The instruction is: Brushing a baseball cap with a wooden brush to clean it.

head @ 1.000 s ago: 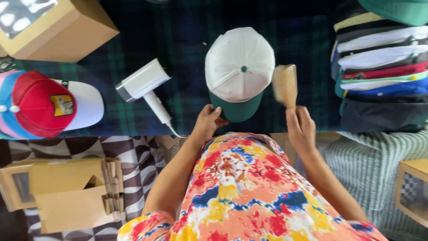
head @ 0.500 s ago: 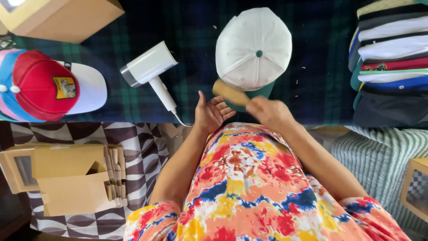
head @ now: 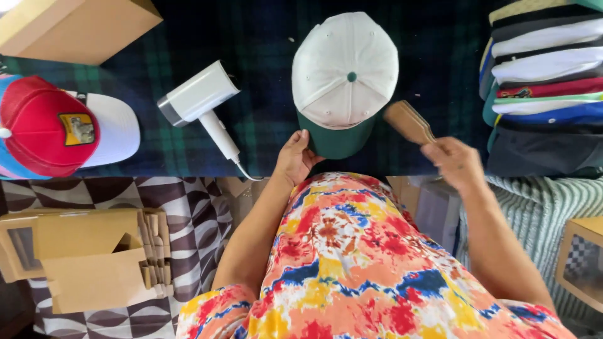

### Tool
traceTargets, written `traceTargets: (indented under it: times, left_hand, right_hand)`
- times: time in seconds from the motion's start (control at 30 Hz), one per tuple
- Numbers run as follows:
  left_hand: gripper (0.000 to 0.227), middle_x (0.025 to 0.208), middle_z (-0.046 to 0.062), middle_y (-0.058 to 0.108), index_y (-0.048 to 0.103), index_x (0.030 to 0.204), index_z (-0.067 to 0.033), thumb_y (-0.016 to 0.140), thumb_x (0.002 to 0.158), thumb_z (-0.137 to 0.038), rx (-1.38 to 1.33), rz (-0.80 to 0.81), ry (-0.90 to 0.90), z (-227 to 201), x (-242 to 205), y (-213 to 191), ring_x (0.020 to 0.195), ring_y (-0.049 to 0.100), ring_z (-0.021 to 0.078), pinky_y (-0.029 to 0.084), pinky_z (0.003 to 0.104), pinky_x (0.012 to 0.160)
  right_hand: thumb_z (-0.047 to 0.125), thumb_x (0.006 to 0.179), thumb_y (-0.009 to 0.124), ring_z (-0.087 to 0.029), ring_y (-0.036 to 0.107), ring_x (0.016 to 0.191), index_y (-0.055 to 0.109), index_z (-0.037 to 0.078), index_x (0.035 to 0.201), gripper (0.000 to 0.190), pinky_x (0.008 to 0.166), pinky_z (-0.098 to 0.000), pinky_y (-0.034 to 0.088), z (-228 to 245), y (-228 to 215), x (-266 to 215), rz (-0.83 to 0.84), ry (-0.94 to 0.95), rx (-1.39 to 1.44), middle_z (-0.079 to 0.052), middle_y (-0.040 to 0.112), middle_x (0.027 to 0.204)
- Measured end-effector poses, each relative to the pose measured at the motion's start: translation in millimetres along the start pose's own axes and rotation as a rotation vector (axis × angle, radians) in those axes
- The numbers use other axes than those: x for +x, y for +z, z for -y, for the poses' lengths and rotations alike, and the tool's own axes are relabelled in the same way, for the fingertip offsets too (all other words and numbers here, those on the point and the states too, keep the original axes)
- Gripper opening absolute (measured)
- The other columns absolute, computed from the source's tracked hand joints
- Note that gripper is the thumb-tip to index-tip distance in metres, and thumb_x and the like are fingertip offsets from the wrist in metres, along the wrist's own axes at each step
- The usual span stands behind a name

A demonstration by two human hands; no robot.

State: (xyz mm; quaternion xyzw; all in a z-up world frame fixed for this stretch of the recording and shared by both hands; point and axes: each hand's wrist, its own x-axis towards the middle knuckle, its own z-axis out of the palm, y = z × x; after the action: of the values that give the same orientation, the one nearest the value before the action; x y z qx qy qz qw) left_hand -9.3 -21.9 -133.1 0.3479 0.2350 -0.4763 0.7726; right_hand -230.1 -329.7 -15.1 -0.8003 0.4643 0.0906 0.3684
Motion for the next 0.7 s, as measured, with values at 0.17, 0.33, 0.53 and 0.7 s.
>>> traceTargets:
  times: [0.17, 0.33, 0.53, 0.7]
  left_hand:
    - [0.022, 0.078, 0.004, 0.065, 0.059, 0.090, -0.0157, 0.069, 0.099, -0.033, 0.113, -0.100, 0.079, 5, 5, -9, 0.071, 0.071, 0.0228, 0.064, 0.037, 0.070]
    - [0.018, 0.082, 0.010, 0.073, 0.060, 0.092, -0.0178, 0.067, 0.099, -0.033, 0.036, -0.053, 0.047, 14, 10, -9, 0.074, 0.077, 0.0291, 0.066, 0.046, 0.066]
    - [0.025, 0.072, 0.003, 0.060, 0.055, 0.089, -0.0193, 0.069, 0.095, -0.039, 0.072, -0.081, 0.117, -1, 4, 5, 0.064, 0.066, 0.0199, 0.063, 0.045, 0.061]
    - [0.020, 0.081, 0.011, 0.071, 0.058, 0.091, -0.0162, 0.064, 0.102, -0.032, -0.003, -0.091, 0.090, 11, 6, -9, 0.072, 0.076, 0.0292, 0.068, 0.047, 0.062]
  right_hand:
    - [0.043, 0.081, 0.086, -0.019, 0.076, 0.095, 0.080, 0.025, 0.094, 0.024, 0.084, -0.0318, 0.057, 101, 67, -31, 0.417, -0.458, 0.100, 0.003, 0.079, 0.092]
    - [0.054, 0.094, 0.073, -0.035, 0.071, 0.097, 0.078, 0.014, 0.105, 0.042, 0.084, -0.0452, 0.054, 27, -5, 20, 0.136, -0.250, -0.167, -0.011, 0.075, 0.093]
    - [0.039, 0.091, 0.080, -0.021, 0.067, 0.087, 0.077, 0.016, 0.095, 0.024, 0.078, -0.0348, 0.050, 71, -19, -5, 0.042, -0.400, -0.114, -0.003, 0.072, 0.087]
    - [0.046, 0.093, 0.074, -0.019, 0.069, 0.078, 0.074, 0.030, 0.093, 0.016, 0.071, -0.0372, 0.052, 110, 70, 9, -0.035, -1.091, -0.058, 0.007, 0.071, 0.083]
